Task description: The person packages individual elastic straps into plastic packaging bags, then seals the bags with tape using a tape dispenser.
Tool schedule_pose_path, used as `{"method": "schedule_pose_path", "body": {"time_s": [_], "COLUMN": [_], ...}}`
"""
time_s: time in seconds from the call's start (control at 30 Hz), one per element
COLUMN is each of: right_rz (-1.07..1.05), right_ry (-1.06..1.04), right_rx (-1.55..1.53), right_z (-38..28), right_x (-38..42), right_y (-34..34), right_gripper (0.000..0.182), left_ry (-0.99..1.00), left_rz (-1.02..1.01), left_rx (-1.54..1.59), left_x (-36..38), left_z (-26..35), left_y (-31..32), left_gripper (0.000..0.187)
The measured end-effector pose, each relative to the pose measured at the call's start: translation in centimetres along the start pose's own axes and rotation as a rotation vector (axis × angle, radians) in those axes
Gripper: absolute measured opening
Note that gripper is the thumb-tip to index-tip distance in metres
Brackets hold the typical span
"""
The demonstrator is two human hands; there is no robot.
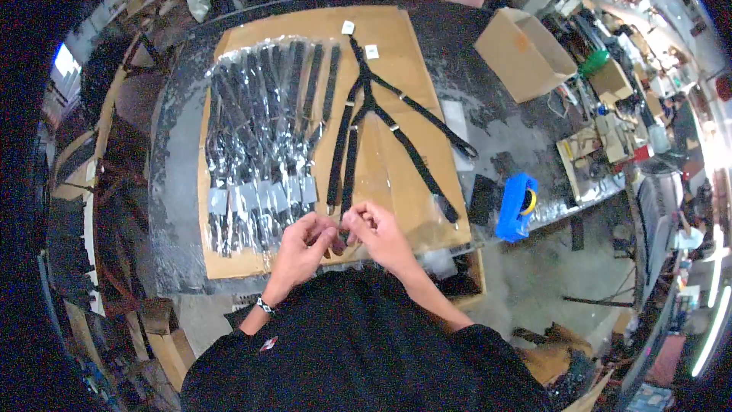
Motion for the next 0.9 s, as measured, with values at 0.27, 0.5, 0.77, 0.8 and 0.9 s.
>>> {"method": "schedule_pose_path", "body": {"time_s": [0.27,0.5,0.77,0.8,0.9], "right_rz": [-0.238,-0.273,-0.568,-0.596,-0.657], "right_ry": [0.137,0.071,0.225,0.249,0.342], "right_rx": [0.19,0.313,0.341,0.354,0.356], "right_z": [3.3,1.4,-0.4,-0.3,0.2], "right_x": [0.8,0.5,0.7,0.8,1.0], "right_y": [1.7,2.7,2.0,1.5,-0.1], "right_gripper": [0.022,0.023,0.027,0.028,0.031], "left_ry": [-0.009,-0.039,0.17,0.198,0.303], "left_rz": [0.128,0.249,0.66,0.746,0.972], "left_rx": [0.067,0.071,0.235,0.214,0.225], "left_x": [-1.3,-0.5,-0.3,0.3,2.8], "left_z": [-1.3,-0.6,-0.2,0.3,1.5], "left_y": [-3.3,-6.6,-17.8,-20.2,-26.9], "left_gripper": [0.018,0.017,0.014,0.013,0.013]}}
Point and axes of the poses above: each hand's wrist, its own x-axis away from the middle knuckle, its own y-axis out of the palm, z = x × y, the point moved 9 cm from there along -x, towards the middle knuckle, and after that the axes turned 12 degrees about z, right-handed, at the moved point
